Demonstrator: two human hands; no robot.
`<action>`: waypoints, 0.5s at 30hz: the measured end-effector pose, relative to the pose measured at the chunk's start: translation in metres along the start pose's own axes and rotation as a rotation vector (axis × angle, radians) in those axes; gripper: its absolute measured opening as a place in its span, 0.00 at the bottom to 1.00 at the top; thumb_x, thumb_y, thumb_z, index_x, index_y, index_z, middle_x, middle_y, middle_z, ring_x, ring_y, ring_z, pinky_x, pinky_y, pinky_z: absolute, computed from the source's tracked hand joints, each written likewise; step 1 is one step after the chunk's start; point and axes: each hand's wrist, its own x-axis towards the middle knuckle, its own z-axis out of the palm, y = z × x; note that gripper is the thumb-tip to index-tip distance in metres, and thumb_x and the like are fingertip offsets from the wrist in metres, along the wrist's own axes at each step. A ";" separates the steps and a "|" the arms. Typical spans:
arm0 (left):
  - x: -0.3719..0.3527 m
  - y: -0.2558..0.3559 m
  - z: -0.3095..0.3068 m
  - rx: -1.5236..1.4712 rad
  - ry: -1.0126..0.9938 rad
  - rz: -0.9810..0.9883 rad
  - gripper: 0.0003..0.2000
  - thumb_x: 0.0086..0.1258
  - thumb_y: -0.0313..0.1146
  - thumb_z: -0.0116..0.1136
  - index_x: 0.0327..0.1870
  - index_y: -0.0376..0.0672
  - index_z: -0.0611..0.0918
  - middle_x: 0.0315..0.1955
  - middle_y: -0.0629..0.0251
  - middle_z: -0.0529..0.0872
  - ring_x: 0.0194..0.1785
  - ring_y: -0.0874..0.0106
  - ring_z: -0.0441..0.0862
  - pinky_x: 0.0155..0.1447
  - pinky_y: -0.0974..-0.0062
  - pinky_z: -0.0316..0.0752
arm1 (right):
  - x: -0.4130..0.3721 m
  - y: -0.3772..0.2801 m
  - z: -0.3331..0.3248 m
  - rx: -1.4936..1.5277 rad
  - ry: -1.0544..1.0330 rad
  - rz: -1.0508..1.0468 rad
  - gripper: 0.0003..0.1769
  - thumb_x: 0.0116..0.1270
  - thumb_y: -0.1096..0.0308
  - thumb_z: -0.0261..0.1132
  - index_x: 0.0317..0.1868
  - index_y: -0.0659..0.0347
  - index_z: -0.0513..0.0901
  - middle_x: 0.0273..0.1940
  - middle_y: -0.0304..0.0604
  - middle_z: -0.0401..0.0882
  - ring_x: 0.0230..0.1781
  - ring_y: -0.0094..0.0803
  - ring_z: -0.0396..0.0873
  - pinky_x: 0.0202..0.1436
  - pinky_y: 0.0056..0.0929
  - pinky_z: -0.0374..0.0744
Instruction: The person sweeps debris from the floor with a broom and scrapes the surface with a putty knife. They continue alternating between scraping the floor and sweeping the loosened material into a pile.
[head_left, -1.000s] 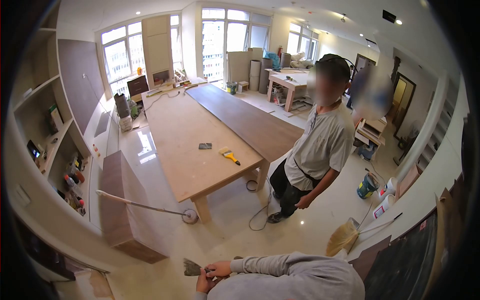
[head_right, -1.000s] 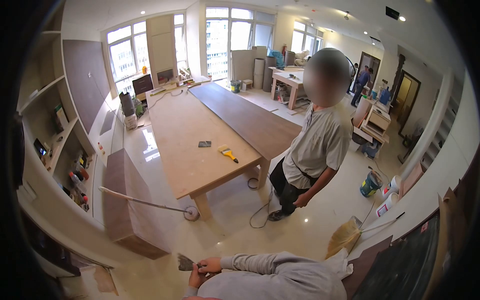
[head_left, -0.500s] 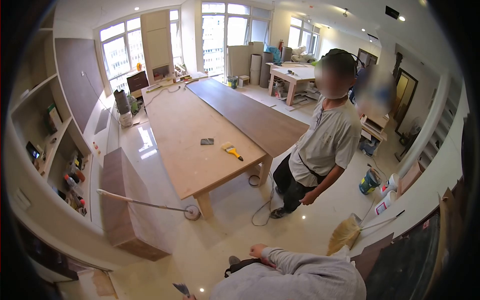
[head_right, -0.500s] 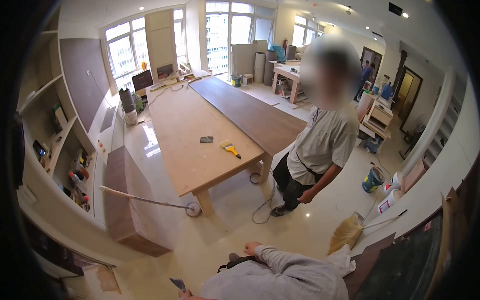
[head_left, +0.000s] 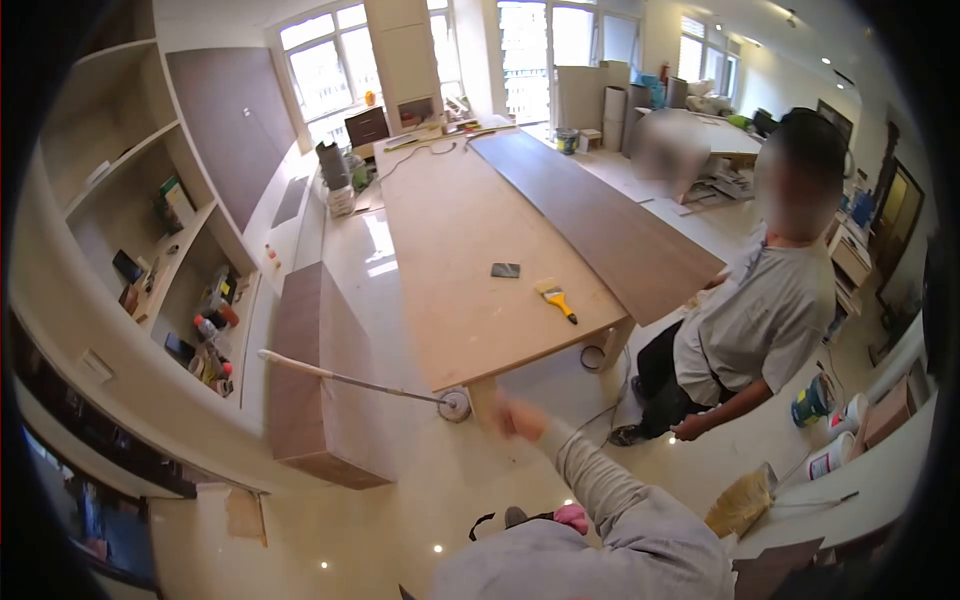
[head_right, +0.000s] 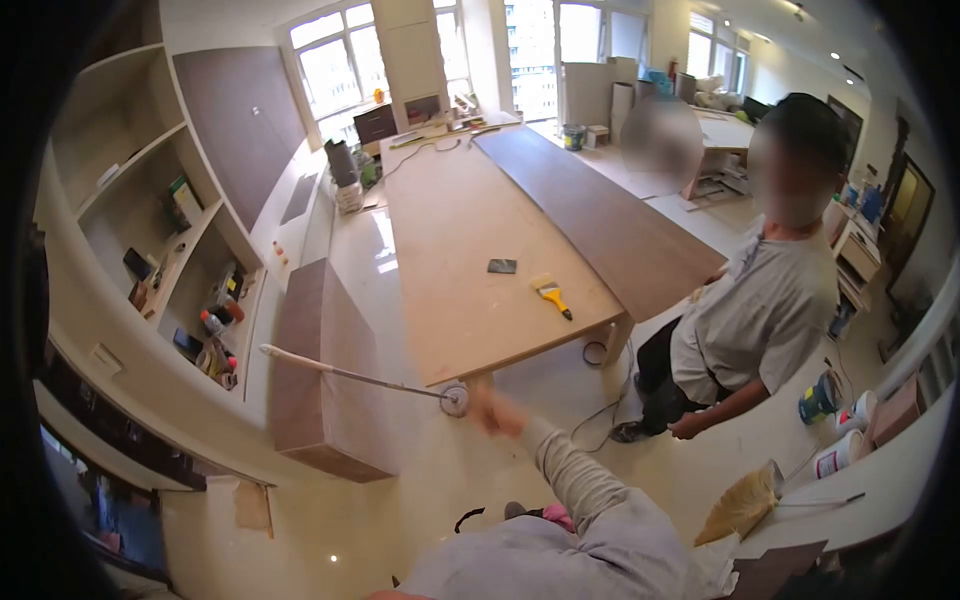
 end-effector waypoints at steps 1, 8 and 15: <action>0.000 0.004 -0.001 -0.011 0.010 0.004 0.10 0.66 0.39 0.54 0.29 0.44 0.71 0.12 0.67 0.67 0.12 0.69 0.66 0.17 0.70 0.65 | -0.016 -0.072 0.018 0.210 -0.069 -0.281 0.21 0.68 0.47 0.50 0.34 0.56 0.76 0.29 0.37 0.74 0.29 0.26 0.73 0.32 0.28 0.72; -0.031 0.040 -0.008 -0.360 0.055 -0.087 0.11 0.65 0.39 0.56 0.30 0.43 0.71 0.11 0.67 0.66 0.11 0.70 0.67 0.16 0.70 0.64 | -0.114 -0.283 0.046 0.193 -1.608 -1.204 0.32 0.66 0.38 0.51 0.56 0.56 0.75 0.32 0.46 0.81 0.21 0.34 0.76 0.29 0.33 0.74; -0.035 -0.010 0.012 -0.130 0.091 -0.207 0.16 0.64 0.48 0.56 0.27 0.44 0.75 0.14 0.67 0.70 0.18 0.70 0.67 0.23 0.68 0.64 | -0.038 -0.237 0.041 0.280 -0.441 -0.646 0.48 0.62 0.30 0.42 0.70 0.61 0.54 0.55 0.65 0.70 0.37 0.44 0.77 0.30 0.34 0.76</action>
